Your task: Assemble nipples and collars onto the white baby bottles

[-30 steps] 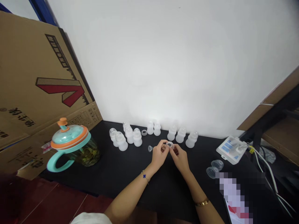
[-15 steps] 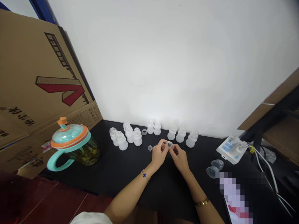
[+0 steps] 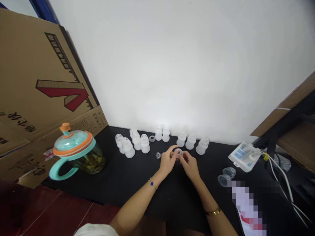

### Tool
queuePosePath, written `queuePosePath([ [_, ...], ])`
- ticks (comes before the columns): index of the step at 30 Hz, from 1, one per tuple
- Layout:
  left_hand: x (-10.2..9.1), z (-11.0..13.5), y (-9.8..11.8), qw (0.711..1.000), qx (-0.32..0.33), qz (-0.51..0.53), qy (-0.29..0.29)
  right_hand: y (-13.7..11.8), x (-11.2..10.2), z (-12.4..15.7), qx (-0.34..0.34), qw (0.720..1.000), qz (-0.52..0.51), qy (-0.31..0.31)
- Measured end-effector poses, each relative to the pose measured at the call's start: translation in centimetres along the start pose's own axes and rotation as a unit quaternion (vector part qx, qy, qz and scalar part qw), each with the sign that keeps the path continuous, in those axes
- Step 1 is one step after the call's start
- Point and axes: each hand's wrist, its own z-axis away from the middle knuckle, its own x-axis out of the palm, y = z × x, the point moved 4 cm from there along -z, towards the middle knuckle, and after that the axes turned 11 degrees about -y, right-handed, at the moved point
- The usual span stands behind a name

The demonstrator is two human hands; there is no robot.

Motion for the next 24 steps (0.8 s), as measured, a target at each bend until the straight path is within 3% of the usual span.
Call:
queuePosePath([
  [18,-0.14,0.02,0.32,0.998,0.010,-0.062,0.012,0.34,0.40,0.00,-0.005,1.000,0.004,-0.017],
  [24,0.13,0.17,0.13,0.999,0.005,-0.039,0.014,0.13,0.16,0.12,0.008,1.000,0.010,0.015],
])
